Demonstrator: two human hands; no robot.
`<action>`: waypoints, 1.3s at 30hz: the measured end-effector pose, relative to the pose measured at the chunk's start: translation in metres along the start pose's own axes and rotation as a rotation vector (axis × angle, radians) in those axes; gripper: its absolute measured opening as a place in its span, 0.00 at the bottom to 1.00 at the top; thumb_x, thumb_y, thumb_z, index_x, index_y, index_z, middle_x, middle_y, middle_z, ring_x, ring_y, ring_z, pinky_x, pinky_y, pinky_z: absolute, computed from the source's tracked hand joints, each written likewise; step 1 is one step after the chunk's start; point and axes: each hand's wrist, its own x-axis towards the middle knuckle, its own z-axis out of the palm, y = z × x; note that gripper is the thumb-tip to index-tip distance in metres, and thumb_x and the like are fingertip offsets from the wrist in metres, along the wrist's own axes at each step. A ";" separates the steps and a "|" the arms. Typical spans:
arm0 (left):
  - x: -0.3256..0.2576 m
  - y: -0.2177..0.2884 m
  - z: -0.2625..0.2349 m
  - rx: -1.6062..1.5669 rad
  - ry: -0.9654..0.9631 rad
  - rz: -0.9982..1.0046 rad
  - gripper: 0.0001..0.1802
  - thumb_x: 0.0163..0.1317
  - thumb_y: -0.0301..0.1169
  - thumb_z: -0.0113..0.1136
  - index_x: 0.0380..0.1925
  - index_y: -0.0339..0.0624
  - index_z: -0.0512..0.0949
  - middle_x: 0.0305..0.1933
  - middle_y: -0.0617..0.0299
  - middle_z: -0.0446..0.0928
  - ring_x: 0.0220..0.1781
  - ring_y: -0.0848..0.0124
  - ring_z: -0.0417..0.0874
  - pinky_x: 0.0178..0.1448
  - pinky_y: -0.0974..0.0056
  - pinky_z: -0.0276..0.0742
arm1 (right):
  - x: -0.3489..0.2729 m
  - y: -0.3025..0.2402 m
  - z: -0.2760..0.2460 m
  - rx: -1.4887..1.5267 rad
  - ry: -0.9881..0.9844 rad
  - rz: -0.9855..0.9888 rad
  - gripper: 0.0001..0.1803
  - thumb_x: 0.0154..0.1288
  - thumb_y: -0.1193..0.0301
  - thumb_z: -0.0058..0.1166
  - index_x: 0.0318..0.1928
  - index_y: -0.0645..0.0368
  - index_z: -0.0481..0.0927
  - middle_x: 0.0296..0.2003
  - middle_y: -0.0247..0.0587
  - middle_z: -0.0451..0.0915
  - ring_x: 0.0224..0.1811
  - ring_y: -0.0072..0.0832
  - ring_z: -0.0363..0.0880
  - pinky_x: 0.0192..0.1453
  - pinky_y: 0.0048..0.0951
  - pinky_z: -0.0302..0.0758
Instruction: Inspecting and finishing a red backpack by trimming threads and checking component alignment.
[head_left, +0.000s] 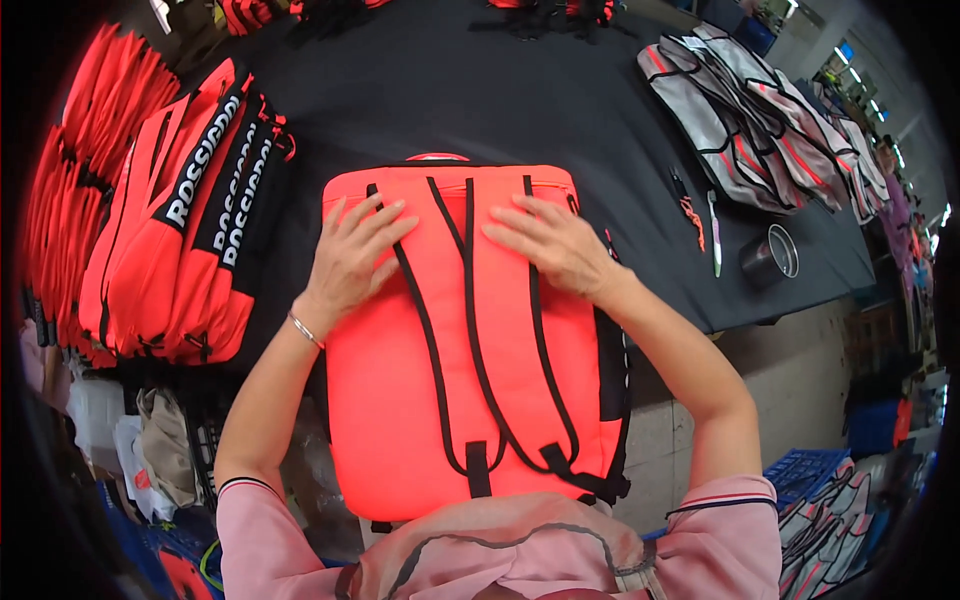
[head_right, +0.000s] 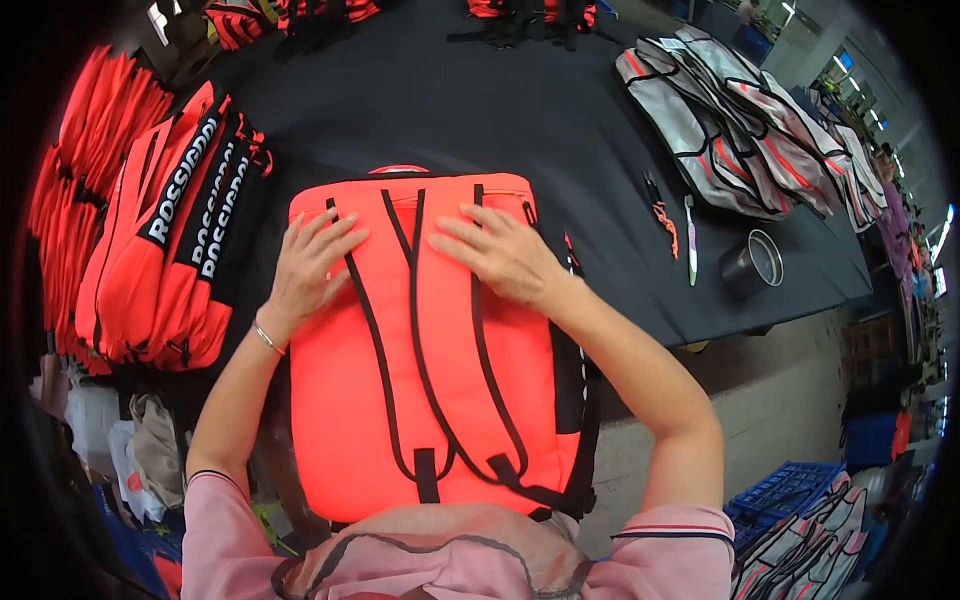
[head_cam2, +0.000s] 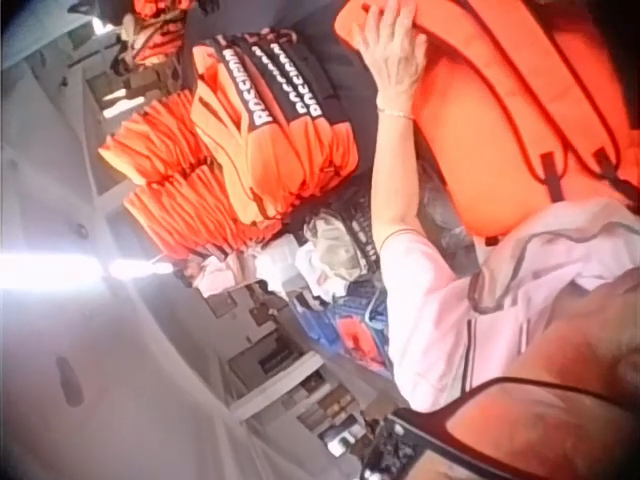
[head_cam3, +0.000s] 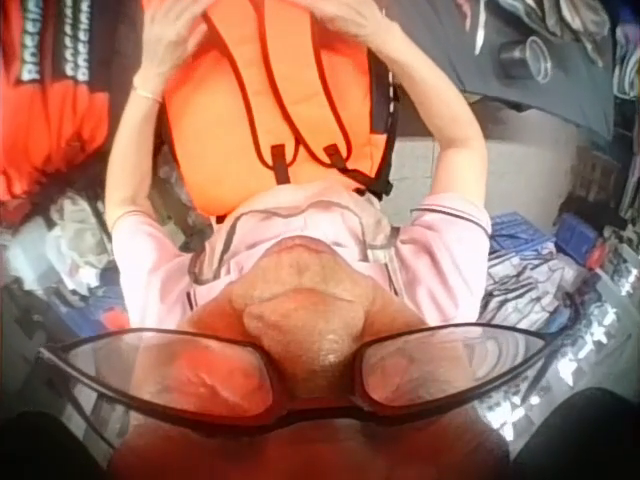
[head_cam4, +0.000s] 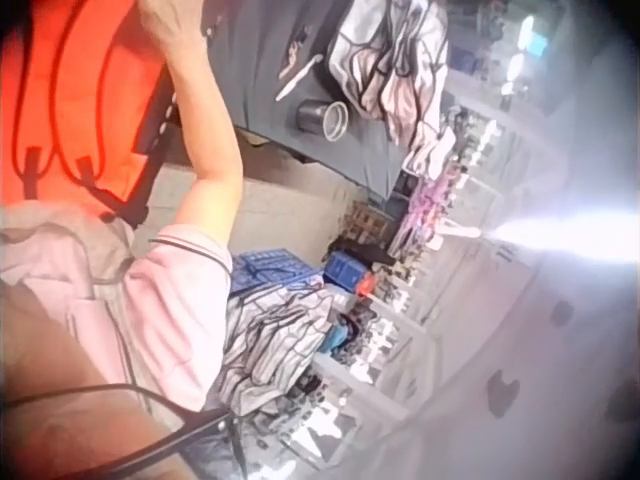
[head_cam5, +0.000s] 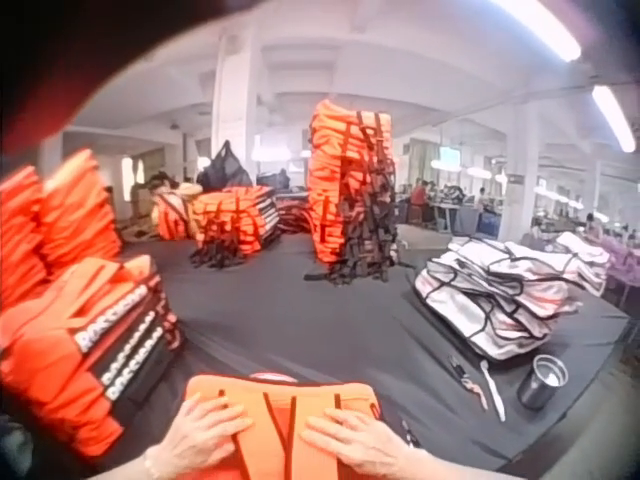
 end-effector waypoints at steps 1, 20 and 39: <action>0.011 -0.012 -0.002 -0.049 0.021 0.001 0.31 0.52 0.29 0.69 0.60 0.54 0.75 0.62 0.60 0.75 0.65 0.59 0.73 0.74 0.47 0.60 | 0.014 0.012 -0.001 0.088 0.066 0.036 0.25 0.58 0.77 0.54 0.58 0.51 0.77 0.56 0.39 0.78 0.58 0.40 0.77 0.62 0.43 0.73; 0.111 -0.081 0.123 -0.196 0.342 -0.971 0.14 0.63 0.42 0.64 0.41 0.45 0.82 0.50 0.51 0.81 0.54 0.51 0.81 0.56 0.51 0.76 | 0.084 0.104 0.122 0.220 -0.077 1.164 0.32 0.61 0.48 0.62 0.59 0.52 0.75 0.55 0.47 0.78 0.59 0.44 0.77 0.59 0.46 0.75; 0.104 0.024 0.100 -0.393 0.141 -0.323 0.23 0.69 0.42 0.55 0.55 0.36 0.77 0.65 0.47 0.73 0.69 0.51 0.70 0.72 0.54 0.64 | -0.144 0.178 0.006 -0.527 -0.032 1.036 0.12 0.68 0.65 0.55 0.43 0.61 0.81 0.45 0.49 0.80 0.49 0.49 0.79 0.52 0.47 0.78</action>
